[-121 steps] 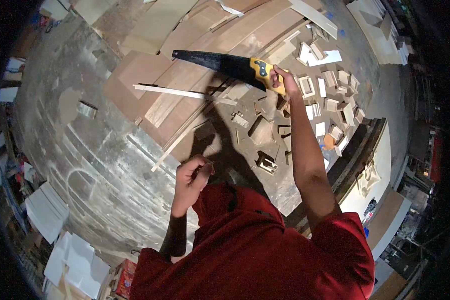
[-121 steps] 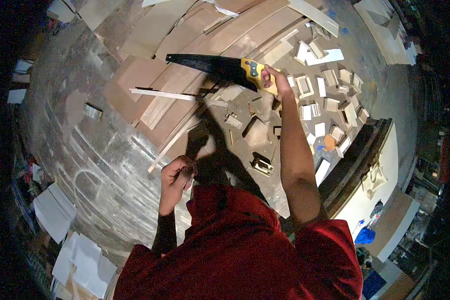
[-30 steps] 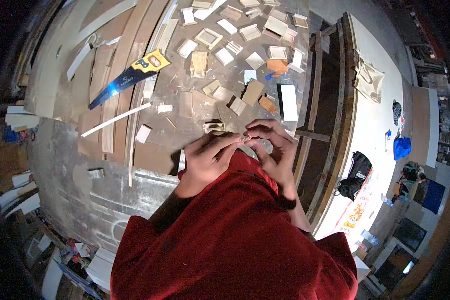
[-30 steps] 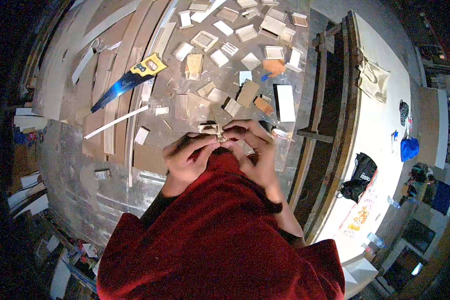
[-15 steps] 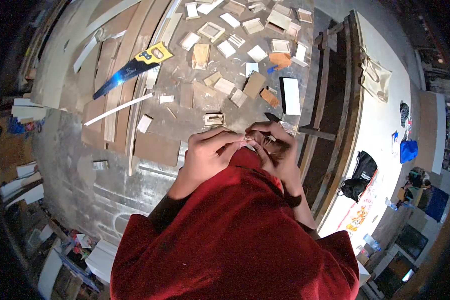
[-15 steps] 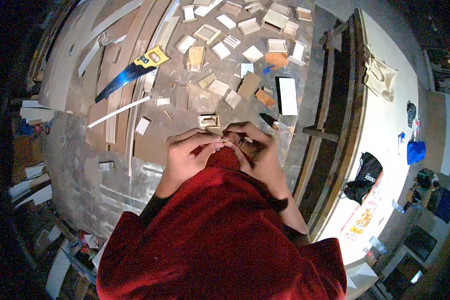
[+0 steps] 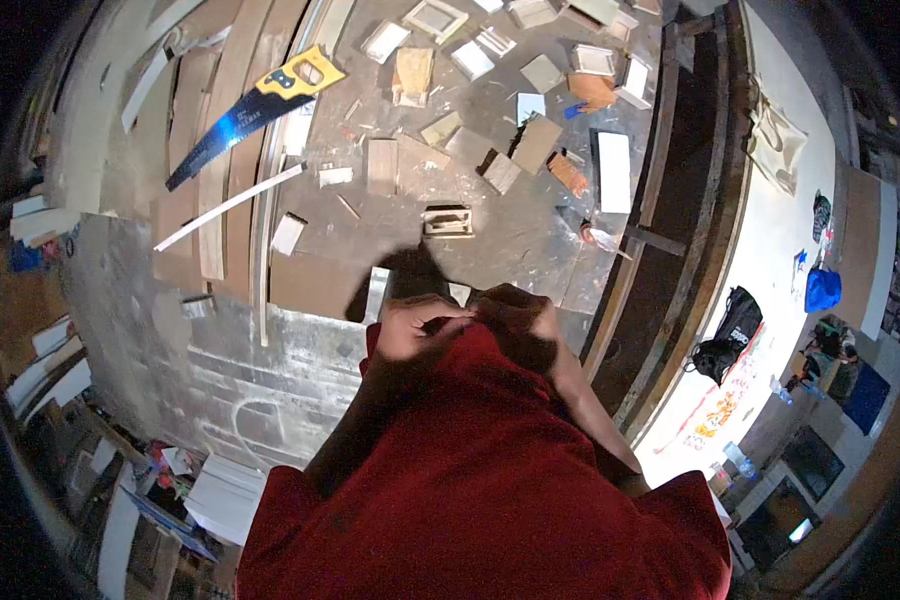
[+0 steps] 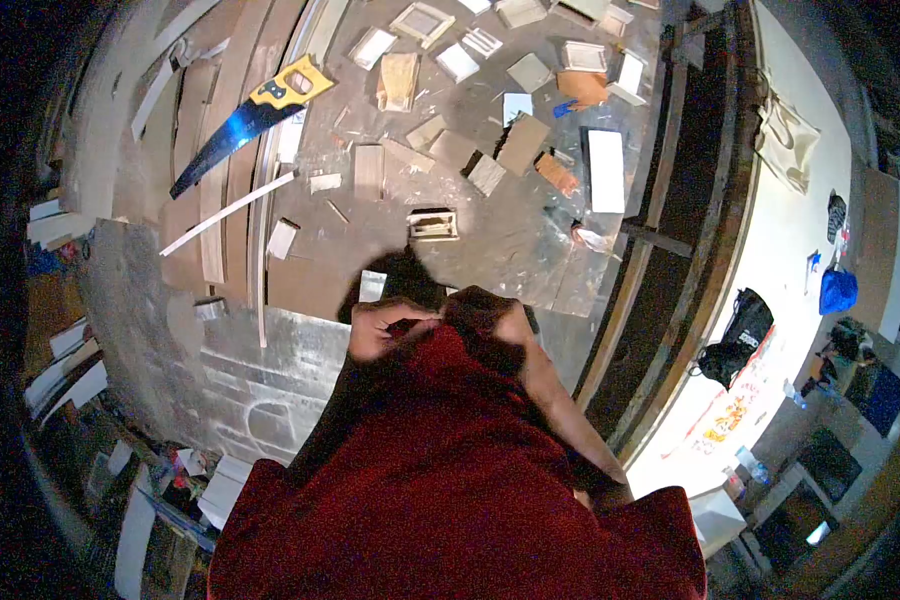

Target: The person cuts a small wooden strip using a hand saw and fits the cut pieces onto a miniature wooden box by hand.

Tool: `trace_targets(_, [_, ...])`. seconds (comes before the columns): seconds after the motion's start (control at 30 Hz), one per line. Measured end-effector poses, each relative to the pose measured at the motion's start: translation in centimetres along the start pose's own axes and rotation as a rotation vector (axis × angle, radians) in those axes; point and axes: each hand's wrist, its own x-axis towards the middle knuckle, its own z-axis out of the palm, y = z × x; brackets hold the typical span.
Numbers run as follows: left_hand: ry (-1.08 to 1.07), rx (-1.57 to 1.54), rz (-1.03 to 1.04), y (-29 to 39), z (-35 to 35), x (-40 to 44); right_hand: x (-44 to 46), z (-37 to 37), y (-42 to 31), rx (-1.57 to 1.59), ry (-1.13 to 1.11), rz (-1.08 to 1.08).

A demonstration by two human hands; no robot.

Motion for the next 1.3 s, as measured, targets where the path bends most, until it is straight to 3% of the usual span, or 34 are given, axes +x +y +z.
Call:
trace_targets(0.1, [-0.06, -0.092, -0.077, -2.6, -1.8, -1.2, 0.9, 1.2, -0.7, 0.252, -0.016, 0.046])
trace_targets(0.17, [-0.158, -0.154, -0.371, -2.0, -3.4, -1.1, 1.5, 1.9, -0.9, 0.157, -0.048, 0.089])
trace_targets(0.23, [-0.147, -0.139, -0.297, -2.0, -4.8, -0.7, 2.0, 2.8, -0.6, 0.056, -0.08, 0.115])
trace_targets(0.3, [-0.174, -0.268, -0.411, -2.3, -6.1, -0.8, 2.7, 3.8, -0.6, 0.111, -0.047, 0.048])
trace_targets(0.43, [-0.11, -0.291, -0.231, -3.3, -7.4, -1.2, 5.1, 4.1, -3.9, 0.152, -0.019, 0.057])
trace_targets(0.5, [0.046, -0.176, -0.025, -2.4, -7.8, -1.0, 6.0, 4.2, -4.9, -0.041, 0.063, 0.095])
trace_targets(0.53, [0.051, -0.18, -0.023, -1.8, -8.1, -1.0, 6.0, 4.5, -4.9, -0.045, 0.058, 0.094])
trace_targets(0.63, [0.12, -0.143, -0.149, 0.0, -9.1, -1.0, 6.1, 5.5, -4.9, 0.251, 0.16, 0.365])
trace_targets(0.7, [0.16, -0.18, -0.186, 0.6, -9.5, -0.8, 6.6, 5.8, -5.2, 0.044, 0.139, 0.08])
trace_targets(0.8, [0.121, -0.097, -0.213, 0.1, -9.8, -0.8, 6.8, 6.3, -4.4, -0.179, 0.045, -0.03])
trace_targets(0.97, [0.093, -0.28, -0.302, -2.2, -8.9, -1.5, 6.7, 6.6, -4.1, -0.181, -0.038, 0.025])
trace_targets(1.13, [0.145, -0.414, -0.33, -8.7, -6.3, -2.6, 5.9, 6.4, -2.9, -0.133, -0.07, 0.046])
trace_targets(1.2, [0.147, -0.487, -0.146, -12.9, -6.5, -1.6, 4.7, 5.9, -0.8, -0.115, -0.072, 0.003])
trace_targets(1.23, [0.109, -0.528, -0.226, -13.9, -7.1, -0.8, 4.0, 5.7, 0.2, -0.108, -0.071, -0.01])
trace_targets(1.3, [0.239, -0.515, -0.249, -15.3, -6.6, 0.5, 2.9, 5.5, 1.3, -0.144, -0.017, 0.121])
